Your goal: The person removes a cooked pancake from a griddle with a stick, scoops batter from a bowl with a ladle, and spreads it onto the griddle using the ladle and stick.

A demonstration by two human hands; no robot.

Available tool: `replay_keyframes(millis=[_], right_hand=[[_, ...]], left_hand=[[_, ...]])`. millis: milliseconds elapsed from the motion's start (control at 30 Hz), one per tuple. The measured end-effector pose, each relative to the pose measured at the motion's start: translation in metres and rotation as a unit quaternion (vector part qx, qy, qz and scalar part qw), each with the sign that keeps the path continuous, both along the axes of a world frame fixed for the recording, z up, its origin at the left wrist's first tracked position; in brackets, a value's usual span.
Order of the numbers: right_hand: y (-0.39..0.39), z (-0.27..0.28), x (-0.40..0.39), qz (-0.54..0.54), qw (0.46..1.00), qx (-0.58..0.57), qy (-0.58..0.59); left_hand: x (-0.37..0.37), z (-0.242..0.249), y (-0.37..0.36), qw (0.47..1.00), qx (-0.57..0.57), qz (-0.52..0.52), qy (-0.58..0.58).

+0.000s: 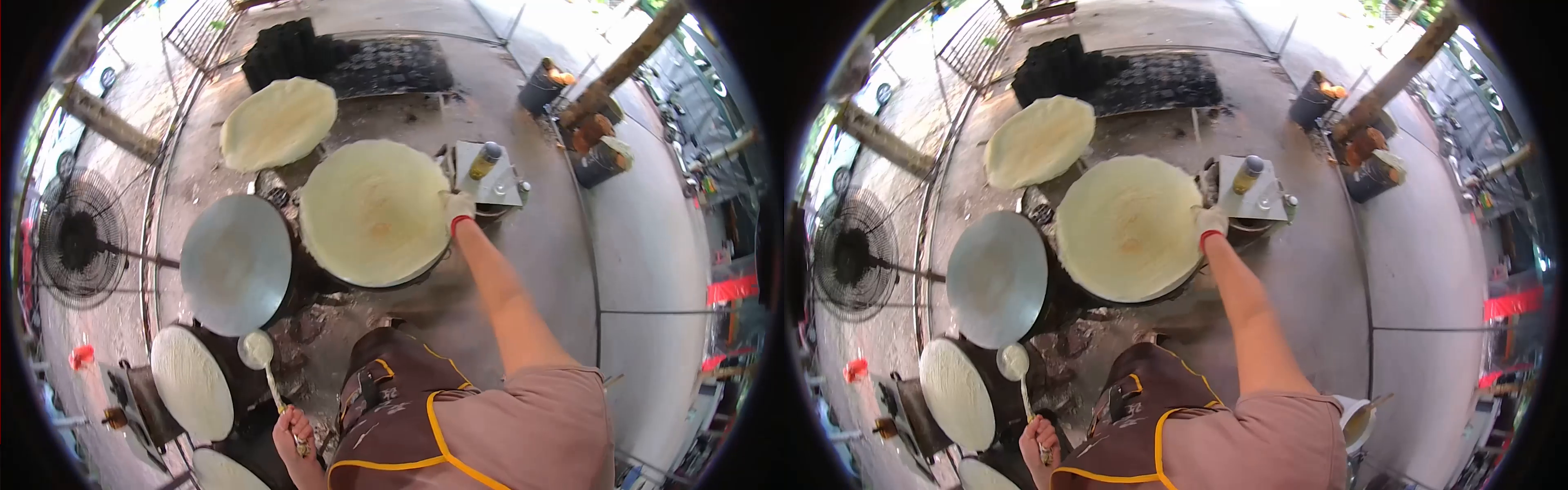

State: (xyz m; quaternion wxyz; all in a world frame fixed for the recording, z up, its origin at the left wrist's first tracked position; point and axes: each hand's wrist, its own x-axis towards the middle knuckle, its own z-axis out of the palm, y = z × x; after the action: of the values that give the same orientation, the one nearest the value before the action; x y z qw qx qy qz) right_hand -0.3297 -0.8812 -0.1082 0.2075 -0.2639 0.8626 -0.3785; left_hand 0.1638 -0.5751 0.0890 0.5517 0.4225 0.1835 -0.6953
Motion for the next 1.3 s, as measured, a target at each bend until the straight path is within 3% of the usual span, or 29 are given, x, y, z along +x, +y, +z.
replay_keyframes(millis=[67, 167, 400, 633, 700, 800, 900, 1033, 1067, 1133, 1300], right_hand=[[0.003, 0.046, 0.009, 0.055, 0.998, 0.014, 0.012], [-0.007, 0.021, 0.0, 0.071, 0.997, 0.013, -0.02], [0.0, 0.019, 0.004, 0.069, 0.996, 0.016, -0.056], [0.004, 0.011, -0.001, 0.072, 0.968, -0.067, -0.231], [-0.009, 0.001, -0.012, 0.162, 0.978, -0.013, -0.133], [-0.011, 0.006, -0.022, 0.18, 0.983, 0.033, -0.024], [0.016, 0.016, -0.034, 0.092, 0.983, 0.11, 0.111], [0.081, 0.026, -0.012, -0.01, 0.992, -0.035, -0.123], [0.095, 0.042, 0.008, -0.033, 0.983, -0.051, -0.175], [0.112, 0.02, 0.028, -0.079, 0.94, -0.142, -0.302], [0.117, -0.003, 0.06, -0.171, 0.895, -0.197, -0.363]], left_hand=[[-0.006, 0.003, 0.001, 1.0, 0.006, 0.001, -0.029], [-0.01, 0.0, 0.008, 0.999, 0.003, 0.009, -0.05], [-0.008, -0.006, 0.029, 0.998, 0.002, 0.058, -0.035], [-0.006, -0.01, 0.04, 0.996, 0.015, 0.09, -0.018], [-0.003, -0.013, 0.04, 0.997, 0.028, 0.077, -0.005], [-0.006, -0.008, 0.029, 0.997, 0.024, 0.069, -0.002], [-0.014, 0.002, 0.016, 0.999, 0.015, 0.041, -0.03], [-0.02, 0.006, 0.01, 0.998, 0.0, 0.025, -0.056], [-0.022, 0.006, 0.008, 0.998, -0.003, 0.021, -0.062], [-0.024, 0.006, 0.003, 0.998, -0.007, 0.017, -0.056], [-0.03, 0.004, 0.001, 0.999, -0.005, 0.015, -0.047]])
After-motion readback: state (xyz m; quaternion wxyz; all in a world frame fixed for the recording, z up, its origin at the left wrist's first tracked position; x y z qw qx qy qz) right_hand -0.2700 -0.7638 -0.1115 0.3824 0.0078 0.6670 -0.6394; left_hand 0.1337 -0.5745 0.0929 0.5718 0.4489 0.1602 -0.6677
